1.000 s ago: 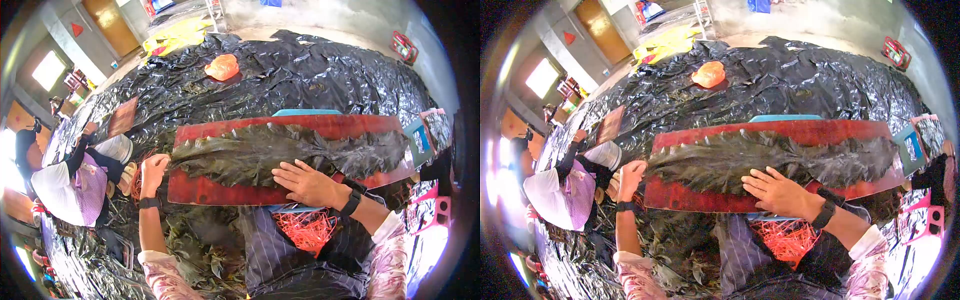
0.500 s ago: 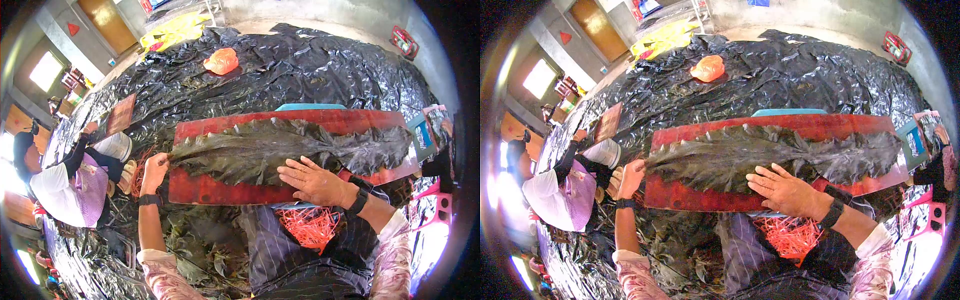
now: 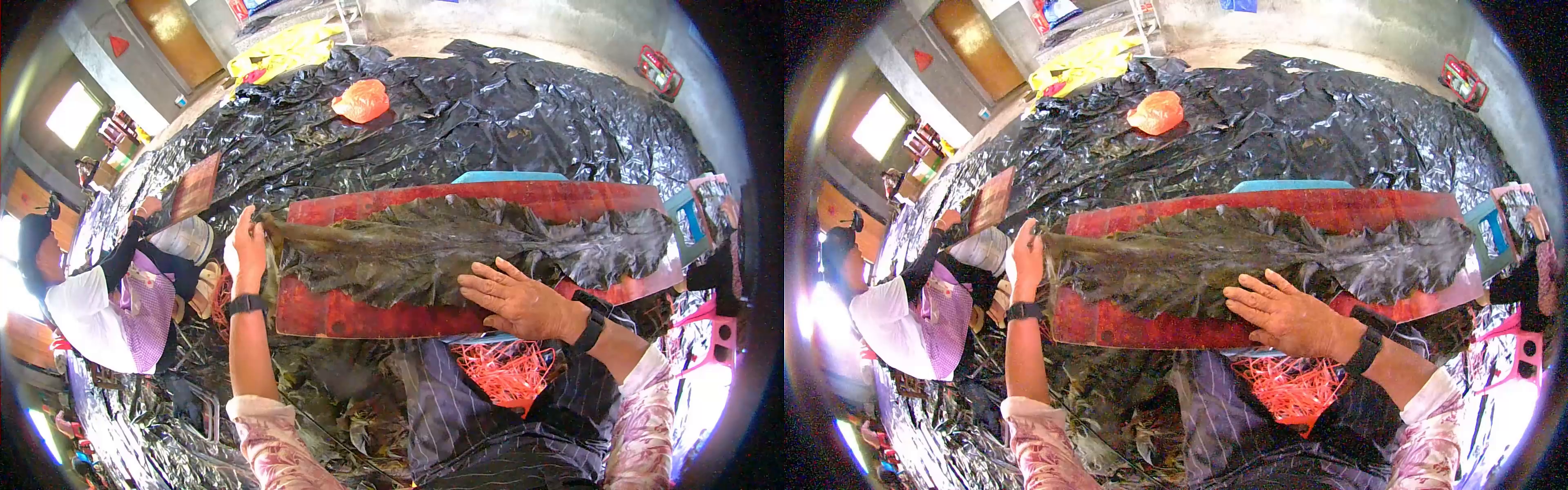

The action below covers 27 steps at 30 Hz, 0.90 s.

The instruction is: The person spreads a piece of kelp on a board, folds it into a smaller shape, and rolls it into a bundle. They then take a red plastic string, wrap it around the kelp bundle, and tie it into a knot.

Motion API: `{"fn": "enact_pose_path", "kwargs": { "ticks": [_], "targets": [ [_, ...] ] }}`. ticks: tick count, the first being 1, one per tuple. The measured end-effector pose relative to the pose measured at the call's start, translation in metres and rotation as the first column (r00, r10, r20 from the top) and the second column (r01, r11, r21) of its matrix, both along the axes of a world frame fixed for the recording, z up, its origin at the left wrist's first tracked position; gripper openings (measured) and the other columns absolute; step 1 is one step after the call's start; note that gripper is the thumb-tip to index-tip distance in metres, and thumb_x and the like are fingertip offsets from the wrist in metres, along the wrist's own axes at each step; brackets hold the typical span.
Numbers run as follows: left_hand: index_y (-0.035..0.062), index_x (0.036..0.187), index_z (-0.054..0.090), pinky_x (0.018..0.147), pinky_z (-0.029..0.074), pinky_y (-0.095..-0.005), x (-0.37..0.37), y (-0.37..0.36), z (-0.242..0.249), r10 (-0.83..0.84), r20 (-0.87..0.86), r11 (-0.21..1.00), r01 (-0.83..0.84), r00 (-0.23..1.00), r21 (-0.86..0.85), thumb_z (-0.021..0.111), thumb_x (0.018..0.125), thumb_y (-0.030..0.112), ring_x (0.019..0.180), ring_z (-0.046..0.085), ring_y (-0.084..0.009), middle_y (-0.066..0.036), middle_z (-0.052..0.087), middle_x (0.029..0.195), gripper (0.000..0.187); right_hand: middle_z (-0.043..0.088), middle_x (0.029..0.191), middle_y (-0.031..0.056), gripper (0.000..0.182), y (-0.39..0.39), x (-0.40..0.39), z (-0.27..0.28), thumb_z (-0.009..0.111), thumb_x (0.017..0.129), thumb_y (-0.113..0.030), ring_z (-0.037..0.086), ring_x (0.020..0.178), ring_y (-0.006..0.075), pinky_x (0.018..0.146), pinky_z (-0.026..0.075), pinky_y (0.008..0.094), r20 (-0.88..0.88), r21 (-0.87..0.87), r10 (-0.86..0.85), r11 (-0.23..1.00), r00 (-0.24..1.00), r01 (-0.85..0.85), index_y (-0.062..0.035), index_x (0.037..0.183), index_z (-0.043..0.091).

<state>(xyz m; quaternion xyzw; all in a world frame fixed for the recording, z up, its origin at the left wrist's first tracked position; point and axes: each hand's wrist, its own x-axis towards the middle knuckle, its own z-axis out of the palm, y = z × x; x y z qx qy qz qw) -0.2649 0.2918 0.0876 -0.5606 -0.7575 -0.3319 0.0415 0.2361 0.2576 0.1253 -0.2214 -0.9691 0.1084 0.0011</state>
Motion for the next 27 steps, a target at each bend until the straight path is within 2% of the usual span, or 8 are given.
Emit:
{"fn": "enact_pose_path", "kwargs": {
  "ticks": [5, 7, 13, 15, 16, 18, 25, 27],
  "targets": [
    [0.0022, 0.123, 0.061, 0.08, 0.05, -0.0371, -0.044, -0.004, -0.068, 0.055, 0.326, 0.975, -0.12, 0.944, 0.185, 0.057, 0.095, 0.021, 0.087, 0.066, -0.0275, -0.018, 0.069, 0.099, 0.034, 0.033, 0.156, 0.0063, 0.063, 0.001, 0.003, -0.003, 0.063, 0.09, -0.031, 0.027, 0.146, 0.0273, 0.118, 0.019, 0.0489, -0.035, 0.005, 0.009, 1.0, 0.999, -0.009, -0.008, 0.144, 0.041],
    [-0.0017, 0.12, 0.061, 0.075, 0.052, -0.0359, -0.028, -0.034, -0.044, 0.292, 0.423, 0.955, -0.286, 0.858, -0.08, 0.058, 0.093, 0.018, 0.078, 0.066, -0.0216, -0.016, 0.069, 0.101, 0.034, 0.033, 0.156, 0.0063, 0.064, 0.001, 0.003, -0.003, 0.062, 0.09, -0.031, 0.026, 0.146, 0.0271, 0.118, 0.019, 0.0489, -0.029, 0.006, 0.01, 1.0, 1.0, -0.01, -0.0081, 0.145, 0.04],
    [-0.0007, 0.119, 0.059, 0.069, 0.056, -0.0329, 0.003, -0.084, -0.077, -0.065, 0.39, 0.988, 0.114, 0.919, -0.106, 0.06, 0.093, 0.013, 0.077, 0.065, -0.0165, -0.01, 0.067, 0.099, 0.029, 0.032, 0.156, 0.0064, 0.061, -0.001, 0.002, -0.001, 0.057, 0.094, -0.032, 0.025, 0.146, 0.0269, 0.119, 0.017, 0.0489, -0.028, -0.016, -0.003, 1.0, 1.0, 0.003, -0.0087, 0.147, 0.037],
    [0.0021, 0.121, 0.06, 0.069, 0.056, -0.0311, 0.031, -0.074, -0.066, 0.003, 0.972, 1.0, 0.03, -0.234, 0.004, 0.057, 0.096, 0.019, 0.078, 0.066, -0.0169, -0.007, 0.067, 0.096, 0.03, 0.032, 0.156, 0.0065, 0.061, -0.001, 0.002, 0.0, 0.056, 0.094, -0.031, 0.024, 0.146, 0.0267, 0.119, 0.016, 0.0488, -0.029, -0.043, -0.016, 0.999, 0.999, 0.015, -0.009, 0.148, 0.036],
    [0.0021, 0.121, 0.06, 0.069, 0.056, -0.0311, -0.003, -0.081, -0.124, 0.0, 0.972, 0.999, 0.034, -0.235, 0.008, 0.057, 0.096, 0.019, 0.078, 0.066, -0.0169, -0.007, 0.067, 0.096, 0.03, 0.032, 0.156, 0.0065, 0.061, -0.001, 0.002, -0.001, 0.056, 0.094, -0.031, 0.024, 0.146, 0.0267, 0.119, 0.016, 0.0488, -0.029, -0.039, -0.02, 0.999, 0.999, 0.019, -0.009, 0.148, 0.036],
    [0.0039, 0.12, 0.061, 0.07, 0.056, -0.0305, -0.055, -0.046, -0.219, -0.312, 0.887, 0.912, 0.37, 0.342, 0.178, 0.054, 0.098, 0.025, 0.081, 0.066, -0.0178, -0.005, 0.068, 0.097, 0.031, 0.031, 0.157, 0.0063, 0.06, 0.0, 0.004, -0.003, 0.055, 0.095, -0.031, 0.025, 0.146, 0.0268, 0.119, 0.016, 0.0488, -0.041, -0.026, -0.003, 1.0, 0.999, 0.002, -0.0091, 0.148, 0.036],
    [0.0032, 0.121, 0.062, 0.071, 0.055, -0.029, -0.058, -0.055, -0.208, -0.299, 0.483, 0.941, 0.339, 0.823, 0.004, 0.055, 0.098, 0.026, 0.083, 0.065, -0.0164, -0.004, 0.068, 0.099, 0.032, 0.031, 0.157, 0.0062, 0.06, 0.0, 0.004, -0.003, 0.056, 0.095, -0.03, 0.025, 0.146, 0.0271, 0.119, 0.017, 0.0493, -0.048, -0.043, -0.009, 0.999, 0.999, 0.007, -0.0087, 0.147, 0.037],
    [0.0035, 0.121, 0.063, 0.073, 0.053, -0.0276, -0.07, -0.052, -0.177, -0.075, 0.932, 0.992, 0.124, 0.355, 0.033, 0.056, 0.098, 0.027, 0.086, 0.064, -0.014, -0.004, 0.068, 0.102, 0.033, 0.031, 0.157, 0.0063, 0.061, 0.001, 0.004, -0.004, 0.057, 0.094, -0.031, 0.025, 0.146, 0.0273, 0.119, 0.017, 0.0494, -0.043, -0.036, -0.004, 0.999, 0.999, 0.003, -0.0083, 0.147, 0.037]
  ]
}}
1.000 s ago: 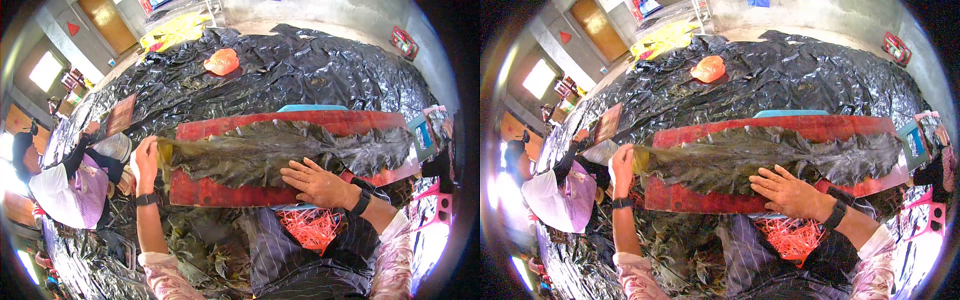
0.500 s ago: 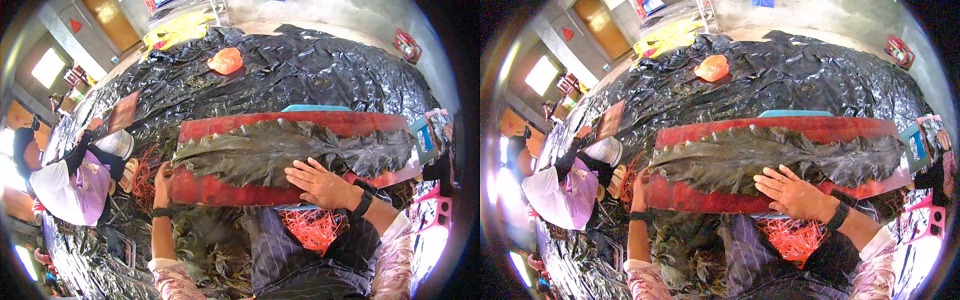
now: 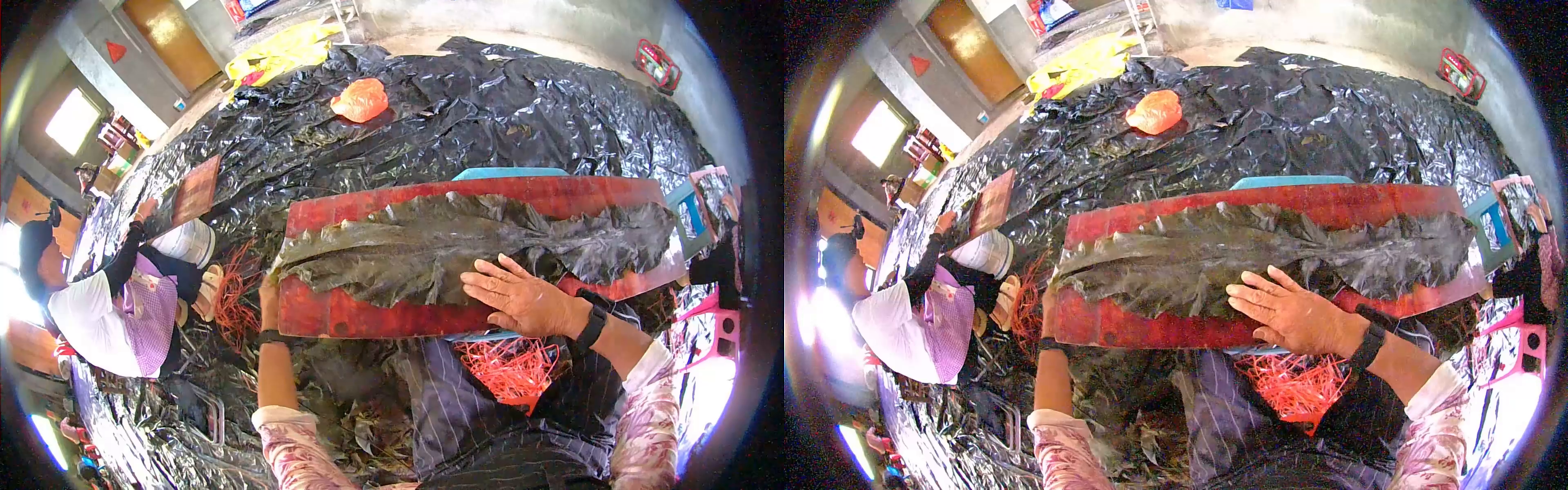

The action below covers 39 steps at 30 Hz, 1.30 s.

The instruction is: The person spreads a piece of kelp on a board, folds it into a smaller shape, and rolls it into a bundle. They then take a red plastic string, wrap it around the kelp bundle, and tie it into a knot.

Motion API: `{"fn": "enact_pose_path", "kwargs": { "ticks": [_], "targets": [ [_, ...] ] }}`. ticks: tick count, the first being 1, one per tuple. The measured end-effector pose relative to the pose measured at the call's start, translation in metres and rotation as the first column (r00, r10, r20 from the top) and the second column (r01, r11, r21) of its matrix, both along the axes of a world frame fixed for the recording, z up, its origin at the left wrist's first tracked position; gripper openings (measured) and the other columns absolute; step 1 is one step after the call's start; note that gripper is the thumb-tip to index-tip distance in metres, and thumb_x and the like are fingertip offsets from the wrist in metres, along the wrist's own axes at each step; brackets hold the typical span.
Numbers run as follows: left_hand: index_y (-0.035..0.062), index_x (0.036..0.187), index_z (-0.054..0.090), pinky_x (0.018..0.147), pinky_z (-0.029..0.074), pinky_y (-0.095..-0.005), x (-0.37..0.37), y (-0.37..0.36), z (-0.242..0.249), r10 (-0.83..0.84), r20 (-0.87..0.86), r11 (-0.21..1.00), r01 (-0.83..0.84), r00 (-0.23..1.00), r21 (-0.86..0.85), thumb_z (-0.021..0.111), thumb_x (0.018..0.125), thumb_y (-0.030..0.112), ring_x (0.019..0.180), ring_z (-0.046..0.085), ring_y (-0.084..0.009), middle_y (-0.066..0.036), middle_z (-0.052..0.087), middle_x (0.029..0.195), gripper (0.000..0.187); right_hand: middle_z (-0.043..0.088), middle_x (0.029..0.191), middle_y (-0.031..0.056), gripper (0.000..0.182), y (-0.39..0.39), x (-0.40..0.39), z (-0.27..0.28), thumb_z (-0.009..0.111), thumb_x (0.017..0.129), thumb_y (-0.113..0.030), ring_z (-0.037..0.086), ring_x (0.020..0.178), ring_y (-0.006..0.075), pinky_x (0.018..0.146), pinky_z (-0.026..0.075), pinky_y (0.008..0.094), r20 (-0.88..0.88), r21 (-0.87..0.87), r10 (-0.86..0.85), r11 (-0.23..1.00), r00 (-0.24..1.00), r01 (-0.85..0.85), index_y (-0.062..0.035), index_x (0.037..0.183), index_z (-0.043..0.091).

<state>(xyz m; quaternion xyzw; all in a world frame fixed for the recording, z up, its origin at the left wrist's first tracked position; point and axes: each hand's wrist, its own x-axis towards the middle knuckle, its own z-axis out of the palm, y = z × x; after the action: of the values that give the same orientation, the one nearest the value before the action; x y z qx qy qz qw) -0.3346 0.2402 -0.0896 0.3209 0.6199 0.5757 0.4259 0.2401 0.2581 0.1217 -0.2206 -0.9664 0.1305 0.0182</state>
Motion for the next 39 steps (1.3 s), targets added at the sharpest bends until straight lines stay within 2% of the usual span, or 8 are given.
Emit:
{"fn": "enact_pose_path", "kwargs": {
  "ticks": [2, 3, 11, 18, 23, 26, 31, 39],
  "targets": [
    [0.0047, 0.118, 0.067, 0.073, 0.05, -0.0274, 0.044, -0.012, 0.083, 0.125, 0.022, 0.991, -0.126, 0.992, 0.047, 0.057, 0.098, 0.024, 0.089, 0.061, -0.0106, -0.001, 0.068, 0.101, 0.03, 0.031, 0.157, 0.0064, 0.061, 0.001, 0.001, -0.001, 0.057, 0.094, -0.031, 0.025, 0.146, 0.0274, 0.119, 0.018, 0.0492, 0.006, 0.006, 0.007, 1.0, 1.0, -0.007, -0.0081, 0.147, 0.037],
    [0.005, 0.116, 0.068, 0.071, 0.049, -0.0263, 0.002, -0.011, 0.071, 0.13, -0.607, 0.989, -0.149, 0.784, 0.02, 0.055, 0.097, 0.019, 0.088, 0.061, -0.0097, 0.0, 0.068, 0.1, 0.026, 0.031, 0.157, 0.0064, 0.062, 0.001, 0.001, -0.001, 0.057, 0.094, -0.031, 0.024, 0.146, 0.0276, 0.119, 0.018, 0.0491, 0.013, 0.015, 0.009, 1.0, 1.0, -0.009, -0.0079, 0.147, 0.036],
    [-0.0012, 0.096, 0.067, 0.079, 0.049, -0.0392, 0.016, -0.009, 0.241, 0.083, -0.965, 0.981, -0.189, 0.248, 0.036, 0.056, 0.076, 0.006, 0.089, 0.064, -0.0363, -0.022, 0.067, 0.094, 0.024, 0.031, 0.156, 0.0071, 0.063, 0.0, 0.002, -0.001, 0.059, 0.093, -0.031, 0.024, 0.147, 0.0276, 0.119, 0.017, 0.049, -0.01, 0.012, 0.004, 1.0, 1.0, -0.004, -0.0078, 0.147, 0.037],
    [0.001, 0.109, 0.068, 0.082, 0.05, -0.0319, 0.056, -0.016, 0.285, -0.01, -0.877, 0.999, 0.047, 0.48, 0.014, 0.057, 0.085, 0.004, 0.091, 0.066, -0.0224, -0.011, 0.069, 0.101, 0.026, 0.033, 0.155, 0.0102, 0.059, 0.001, 0.002, 0.001, 0.057, 0.094, -0.029, 0.025, 0.146, 0.0292, 0.119, 0.018, 0.0505, -0.078, 0.014, 0.024, 1.0, 0.997, -0.023, -0.0065, 0.145, 0.038],
    [0.0028, 0.131, 0.057, 0.096, 0.048, -0.033, 0.176, -0.036, 0.353, -0.088, -0.117, 0.995, 0.093, 0.989, 0.038, 0.055, 0.087, 0.003, 0.106, 0.061, -0.0195, -0.009, 0.061, 0.124, 0.044, 0.031, 0.155, 0.0168, 0.063, -0.022, -0.013, 0.018, 0.055, 0.097, -0.034, 0.026, 0.145, 0.0339, 0.118, 0.021, 0.0506, -0.24, -0.186, -0.006, 0.982, 0.971, -0.04, -0.0018, 0.147, 0.034],
    [0.0047, 0.136, 0.049, 0.085, 0.056, -0.0392, 0.223, -0.031, 0.352, -0.214, 0.216, 0.97, 0.182, 0.953, 0.161, 0.054, 0.09, 0.0, 0.095, 0.065, -0.022, -0.01, 0.064, 0.107, 0.047, 0.025, 0.156, 0.0253, 0.081, -0.049, -0.046, 0.042, 0.059, 0.096, -0.044, 0.025, 0.145, 0.0348, 0.118, 0.022, 0.0434, -0.499, -0.713, -0.288, 0.673, 0.817, -0.198, 0.0042, 0.15, 0.022],
    [0.0046, 0.147, 0.032, 0.08, 0.054, -0.0426, 0.288, -0.003, 0.345, -0.14, 0.271, 0.981, 0.096, 0.952, 0.17, 0.053, 0.09, 0.0, 0.1, 0.062, -0.026, -0.016, 0.058, 0.118, 0.062, 0.034, 0.15, 0.0264, 0.093, -0.051, -0.12, 0.03, 0.067, 0.091, -0.039, 0.031, 0.142, 0.0304, 0.116, 0.026, 0.0381, -0.678, -0.604, -0.437, 0.789, 0.591, -0.11, 0.0074, 0.151, 0.013],
    [0.0053, 0.13, 0.047, 0.088, 0.051, -0.0438, 0.286, 0.035, 0.314, -0.341, 0.145, 0.923, 0.301, 0.929, 0.239, 0.058, 0.092, 0.006, 0.1, 0.062, -0.0225, -0.01, 0.061, 0.114, 0.039, 0.067, 0.08, 0.0084, 0.03, -0.037, -0.11, 0.031, 0.063, 0.094, -0.025, 0.063, 0.072, 0.0175, 0.069, 0.052, 0.0343, -0.4, -0.895, -0.753, 0.198, 0.523, -0.4, 0.0041, 0.091, 0.064]
  ]
}}
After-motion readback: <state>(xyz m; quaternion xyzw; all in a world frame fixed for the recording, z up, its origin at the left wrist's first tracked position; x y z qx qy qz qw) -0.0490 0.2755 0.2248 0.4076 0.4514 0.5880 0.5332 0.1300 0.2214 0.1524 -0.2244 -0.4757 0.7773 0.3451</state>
